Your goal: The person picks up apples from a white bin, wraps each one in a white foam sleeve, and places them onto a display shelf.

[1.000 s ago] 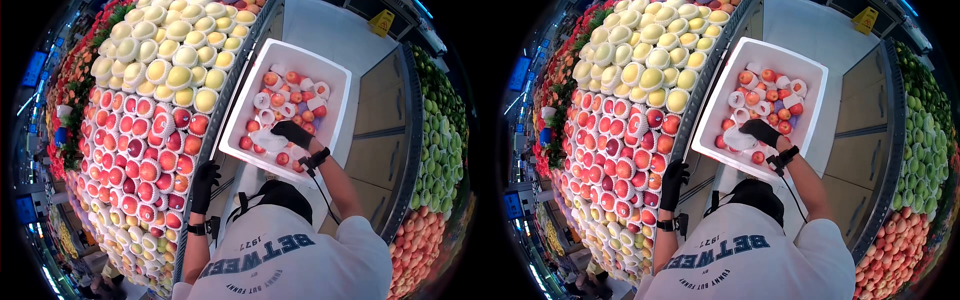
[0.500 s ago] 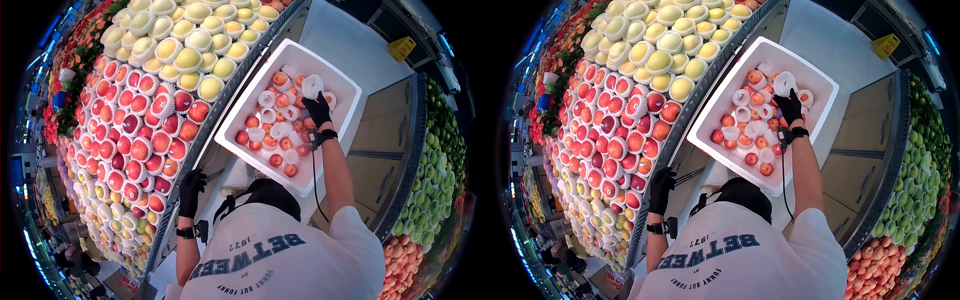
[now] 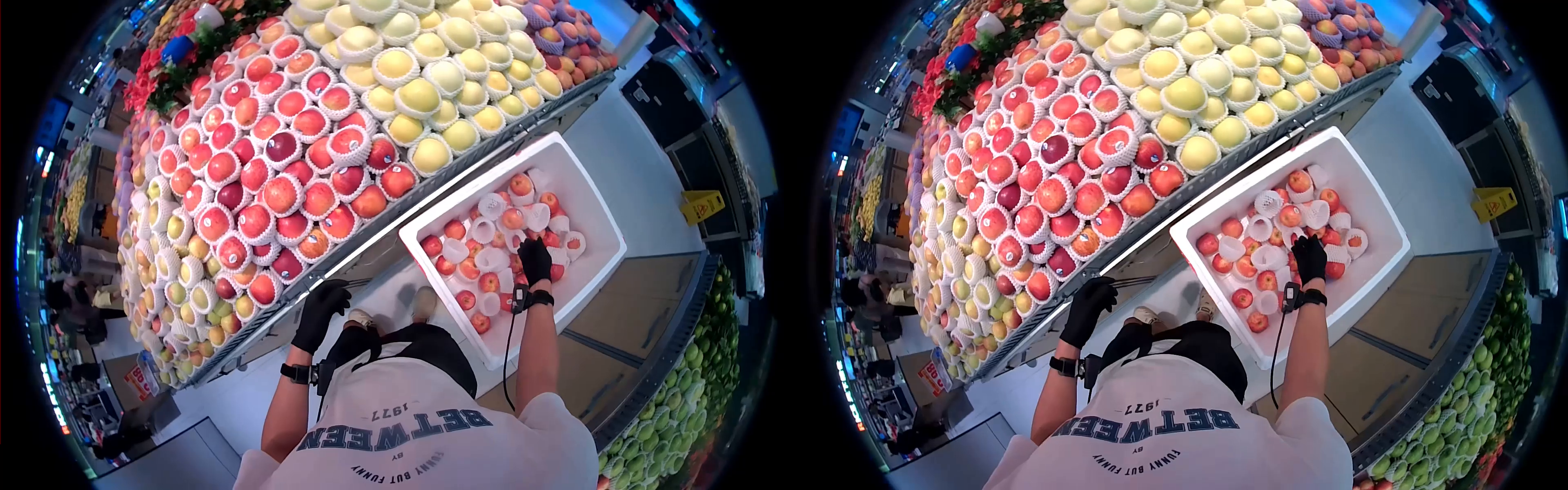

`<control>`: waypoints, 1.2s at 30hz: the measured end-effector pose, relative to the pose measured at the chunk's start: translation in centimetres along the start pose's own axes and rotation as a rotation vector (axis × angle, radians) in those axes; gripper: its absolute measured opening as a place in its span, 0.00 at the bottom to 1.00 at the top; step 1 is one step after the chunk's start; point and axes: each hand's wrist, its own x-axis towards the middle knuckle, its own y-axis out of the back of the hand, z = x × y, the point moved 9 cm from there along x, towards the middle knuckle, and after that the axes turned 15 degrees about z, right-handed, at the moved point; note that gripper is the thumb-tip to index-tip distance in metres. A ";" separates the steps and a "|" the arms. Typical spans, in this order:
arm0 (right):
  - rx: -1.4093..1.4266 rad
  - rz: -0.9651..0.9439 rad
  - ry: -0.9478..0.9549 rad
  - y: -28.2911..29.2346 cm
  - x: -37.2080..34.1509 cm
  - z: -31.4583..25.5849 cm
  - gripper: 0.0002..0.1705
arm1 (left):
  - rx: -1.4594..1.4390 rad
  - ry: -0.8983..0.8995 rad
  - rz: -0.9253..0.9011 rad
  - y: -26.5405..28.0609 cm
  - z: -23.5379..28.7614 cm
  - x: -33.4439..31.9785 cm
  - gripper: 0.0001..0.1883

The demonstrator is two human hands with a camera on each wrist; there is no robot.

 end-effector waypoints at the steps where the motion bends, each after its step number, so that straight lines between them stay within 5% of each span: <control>1: -0.693 0.032 0.594 0.9 -1.7 -6.9 0.06 | -0.022 -0.014 0.010 0.8 -0.7 0.4 0.15; 2: -1.045 -0.142 0.863 -1.0 -3.3 -7.4 0.07 | -0.043 -0.025 0.017 1.4 -1.2 0.6 0.15; 6: -0.837 -0.068 0.466 -0.7 -3.7 -4.1 0.05 | -0.301 -0.045 0.102 4.0 -1.7 2.0 0.09; 7: -0.778 -0.046 0.422 -0.1 -4.4 -4.3 0.04 | -0.043 -0.343 0.125 4.9 -0.2 2.5 0.14; 10: -0.646 -0.048 0.358 1.2 -6.0 -6.6 0.07 | -0.428 -0.063 0.203 7.4 -1.2 3.9 0.17; 13: -0.332 -0.233 -0.125 1.0 -6.1 -9.9 0.16 | -0.621 0.029 0.128 8.8 -1.2 4.8 0.17; 18: 0.093 -0.327 -0.306 -1.9 -7.7 -16.4 0.19 | -0.725 0.037 0.113 11.9 -0.6 4.7 0.16; 19: 0.232 -0.283 -0.094 -2.9 -7.5 -17.8 0.18 | -0.741 -0.013 0.113 12.7 -0.3 4.6 0.16; 20: -0.262 -0.288 0.450 -4.0 -7.5 -21.9 0.12 | -0.739 -0.071 0.122 13.8 0.3 4.4 0.16; 23: -0.208 -0.261 0.272 -7.0 -7.0 -24.3 0.05 | -0.702 -0.244 0.161 17.2 2.0 3.5 0.15; 26: 0.095 -0.282 0.056 -8.2 -8.1 -31.7 0.08 | -0.802 -0.125 0.188 19.6 2.9 2.8 0.16; 27: 0.212 -0.277 -0.043 -9.0 -8.3 -33.4 0.10 | -0.459 -0.338 0.247 21.0 3.6 2.6 0.11; 28: 0.372 -0.280 -0.278 -9.4 -8.9 -34.7 0.12 | -0.431 -0.331 0.201 21.7 4.3 2.1 0.08; 32: 0.423 -0.333 -0.087 -12.0 -7.6 -44.7 0.07 | -0.516 -0.286 0.289 24.4 5.8 1.8 0.08; 36: 0.317 -0.320 0.317 -14.5 -4.9 -57.1 0.05 | -0.663 -0.223 0.286 25.9 5.4 2.4 0.09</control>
